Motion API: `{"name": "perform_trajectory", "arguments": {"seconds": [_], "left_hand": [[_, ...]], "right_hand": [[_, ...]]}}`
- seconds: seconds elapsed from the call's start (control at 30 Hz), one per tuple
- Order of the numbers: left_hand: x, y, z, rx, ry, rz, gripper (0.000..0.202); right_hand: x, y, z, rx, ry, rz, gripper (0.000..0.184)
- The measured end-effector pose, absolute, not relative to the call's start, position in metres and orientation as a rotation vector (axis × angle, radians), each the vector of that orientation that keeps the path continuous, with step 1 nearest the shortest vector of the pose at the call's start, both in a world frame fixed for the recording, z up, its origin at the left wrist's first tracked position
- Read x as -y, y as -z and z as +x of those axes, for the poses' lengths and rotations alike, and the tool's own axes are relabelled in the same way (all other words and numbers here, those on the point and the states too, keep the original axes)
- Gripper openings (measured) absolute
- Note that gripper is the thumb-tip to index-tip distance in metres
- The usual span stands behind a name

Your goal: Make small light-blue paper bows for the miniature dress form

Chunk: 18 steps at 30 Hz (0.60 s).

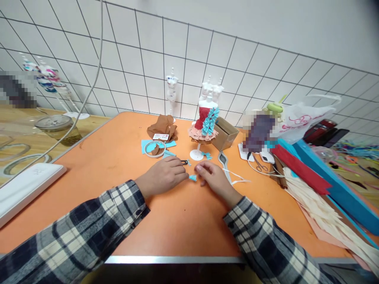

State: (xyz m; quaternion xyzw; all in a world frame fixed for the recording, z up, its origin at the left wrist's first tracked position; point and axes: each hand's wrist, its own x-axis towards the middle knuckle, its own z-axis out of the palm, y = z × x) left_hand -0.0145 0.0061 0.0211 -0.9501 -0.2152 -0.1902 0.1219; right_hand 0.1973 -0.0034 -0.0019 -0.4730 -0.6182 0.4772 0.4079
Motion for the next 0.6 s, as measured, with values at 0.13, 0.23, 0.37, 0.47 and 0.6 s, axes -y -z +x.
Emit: {"name": "perform_trajectory", "arguments": {"seconds": [0.13, 0.23, 0.37, 0.47, 0.6], "left_hand": [[-0.006, -0.022, -0.017, 0.673, 0.629, -2.768, 0.028], [-0.004, -0.022, -0.015, 0.758, 0.722, -2.821, 0.026], [0.0, -0.021, -0.013, 0.794, 0.757, -2.801, 0.023], [0.002, -0.02, -0.011, 0.885, 0.81, -2.778, 0.021], [0.003, -0.02, -0.01, 1.043, 0.842, -2.808, 0.02]], "right_hand": [[0.007, 0.007, 0.19, 1.406, -1.578, -1.14, 0.035], [0.009, 0.007, 0.186, 1.277, -1.608, -1.138, 0.033], [0.009, 0.006, 0.185, 1.205, -1.59, -1.154, 0.03], [0.009, 0.005, 0.185, 1.272, -1.497, -1.168, 0.028], [0.01, 0.005, 0.185, 1.436, -1.316, -1.148, 0.023]]}}
